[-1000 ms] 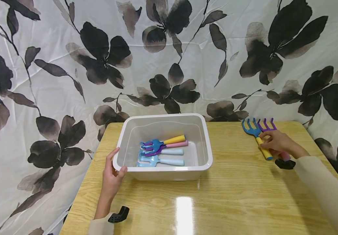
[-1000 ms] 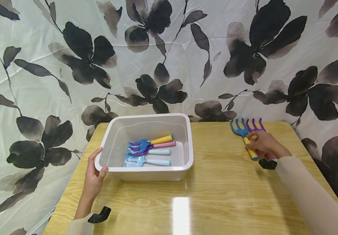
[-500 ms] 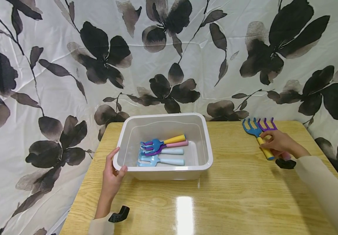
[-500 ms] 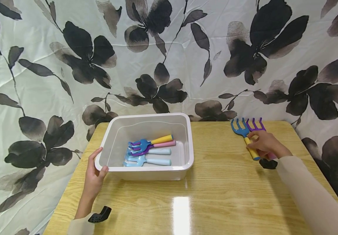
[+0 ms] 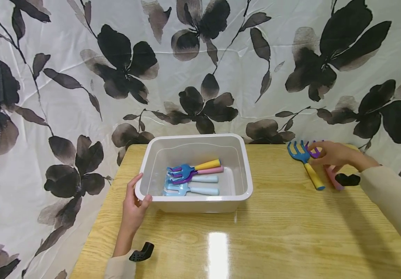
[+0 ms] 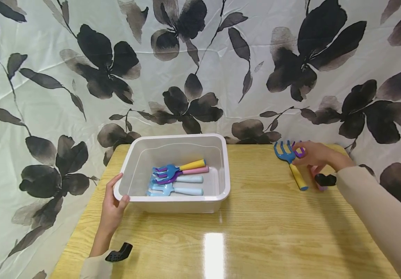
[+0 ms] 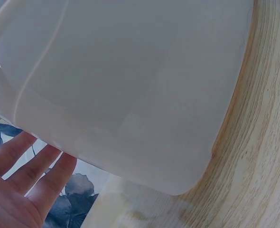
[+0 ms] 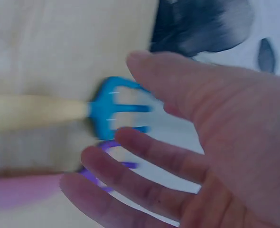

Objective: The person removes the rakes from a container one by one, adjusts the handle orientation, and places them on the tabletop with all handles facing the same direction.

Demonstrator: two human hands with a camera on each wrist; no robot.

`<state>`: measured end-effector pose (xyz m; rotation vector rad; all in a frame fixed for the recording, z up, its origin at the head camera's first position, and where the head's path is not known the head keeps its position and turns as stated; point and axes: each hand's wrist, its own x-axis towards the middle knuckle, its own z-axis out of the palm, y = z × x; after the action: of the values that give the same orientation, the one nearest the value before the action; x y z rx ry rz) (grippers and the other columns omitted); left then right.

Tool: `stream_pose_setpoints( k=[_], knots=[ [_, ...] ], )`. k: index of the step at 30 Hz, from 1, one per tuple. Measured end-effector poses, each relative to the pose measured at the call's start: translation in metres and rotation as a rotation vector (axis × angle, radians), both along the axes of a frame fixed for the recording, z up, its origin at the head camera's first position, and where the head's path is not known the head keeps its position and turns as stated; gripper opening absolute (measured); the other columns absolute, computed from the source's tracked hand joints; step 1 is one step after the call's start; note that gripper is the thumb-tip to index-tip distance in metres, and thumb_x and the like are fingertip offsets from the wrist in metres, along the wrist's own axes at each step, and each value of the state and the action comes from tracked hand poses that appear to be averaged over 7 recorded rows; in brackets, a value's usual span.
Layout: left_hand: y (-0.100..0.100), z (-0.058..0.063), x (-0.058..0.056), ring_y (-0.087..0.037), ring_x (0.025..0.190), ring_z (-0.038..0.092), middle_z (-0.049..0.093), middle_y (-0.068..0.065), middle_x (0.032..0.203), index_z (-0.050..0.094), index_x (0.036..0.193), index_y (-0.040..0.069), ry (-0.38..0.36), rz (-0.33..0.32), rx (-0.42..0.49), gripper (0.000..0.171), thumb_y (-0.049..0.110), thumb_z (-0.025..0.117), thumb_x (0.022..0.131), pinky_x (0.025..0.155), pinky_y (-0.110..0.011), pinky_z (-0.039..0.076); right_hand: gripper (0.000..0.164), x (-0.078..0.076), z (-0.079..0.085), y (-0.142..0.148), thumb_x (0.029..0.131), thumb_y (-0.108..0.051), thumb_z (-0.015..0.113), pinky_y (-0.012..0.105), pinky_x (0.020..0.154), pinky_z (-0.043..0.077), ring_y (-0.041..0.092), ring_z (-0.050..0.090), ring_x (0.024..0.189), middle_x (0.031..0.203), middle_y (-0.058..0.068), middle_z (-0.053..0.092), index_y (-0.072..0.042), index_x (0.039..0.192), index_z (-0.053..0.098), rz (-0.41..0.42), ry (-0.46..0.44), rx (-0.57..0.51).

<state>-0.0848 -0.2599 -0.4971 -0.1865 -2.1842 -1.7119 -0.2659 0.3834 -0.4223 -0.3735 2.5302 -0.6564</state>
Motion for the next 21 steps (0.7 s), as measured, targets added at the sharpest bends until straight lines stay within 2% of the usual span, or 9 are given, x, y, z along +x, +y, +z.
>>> stream_pose_setpoints(
  k=[3, 7, 9, 13, 16, 21],
  knots=[
    [-0.001, 0.001, -0.002, -0.037, 0.121, 0.052, 0.042, -0.016, 0.154, 0.037, 0.157, 0.017, 0.002, -0.004, -0.001, 0.074, -0.004, 0.061, 0.091, 0.085, -0.021, 0.055, 0.069, -0.004, 0.030, -0.013, 0.094, -0.031, 0.075, 0.047, 0.063, 0.062, 0.027, 0.068, 0.084, 0.116, 0.031, 0.063, 0.002, 0.144, 0.041, 0.067, 0.017, 0.025],
    [-0.003, 0.000, -0.003, -0.041, 0.119, 0.052, 0.044, -0.017, 0.152, 0.037, 0.157, 0.017, 0.004, -0.007, -0.002, 0.075, -0.005, 0.062, 0.090, 0.084, -0.022, 0.056, 0.072, -0.009, 0.066, -0.036, 0.093, -0.029, 0.076, 0.042, 0.066, 0.061, 0.024, 0.068, 0.077, 0.121, 0.028, 0.063, -0.002, 0.148, 0.039, 0.163, 0.038, 0.061],
    [-0.004, 0.000, -0.003, -0.042, 0.118, 0.053, 0.045, -0.018, 0.151, 0.038, 0.156, 0.017, 0.006, -0.007, -0.006, 0.074, -0.004, 0.062, 0.089, 0.084, -0.022, 0.056, 0.076, -0.010, 0.084, -0.049, 0.092, -0.029, 0.077, 0.041, 0.068, 0.061, 0.024, 0.069, 0.079, 0.124, 0.027, 0.061, -0.004, 0.151, 0.037, 0.210, 0.045, 0.076],
    [-0.005, -0.002, -0.003, -0.043, 0.118, 0.054, 0.045, -0.018, 0.151, 0.038, 0.156, 0.017, 0.012, -0.002, -0.010, 0.074, -0.004, 0.062, 0.089, 0.083, -0.022, 0.056, 0.078, -0.011, 0.117, -0.079, 0.090, -0.027, 0.080, 0.044, 0.074, 0.060, 0.027, 0.071, 0.088, 0.127, 0.025, 0.062, -0.006, 0.152, 0.038, 0.303, 0.139, 0.091],
    [-0.006, -0.001, -0.004, -0.042, 0.117, 0.054, 0.046, -0.019, 0.150, 0.038, 0.156, 0.017, 0.017, -0.002, -0.009, 0.074, -0.003, 0.062, 0.089, 0.083, -0.022, 0.056, 0.076, -0.010, 0.135, -0.103, 0.088, -0.023, 0.082, 0.047, 0.079, 0.060, 0.026, 0.072, 0.094, 0.126, 0.019, 0.064, -0.010, 0.151, 0.042, 0.341, 0.228, 0.084],
    [-0.006, -0.001, -0.004, -0.044, 0.118, 0.053, 0.045, -0.018, 0.151, 0.038, 0.156, 0.017, 0.018, -0.006, -0.013, 0.074, -0.002, 0.063, 0.089, 0.083, -0.023, 0.056, 0.074, -0.009, 0.154, -0.140, 0.088, -0.023, 0.082, 0.045, 0.080, 0.060, 0.024, 0.072, 0.097, 0.130, 0.015, 0.064, -0.016, 0.151, 0.044, 0.380, 0.303, 0.061]
  ],
)
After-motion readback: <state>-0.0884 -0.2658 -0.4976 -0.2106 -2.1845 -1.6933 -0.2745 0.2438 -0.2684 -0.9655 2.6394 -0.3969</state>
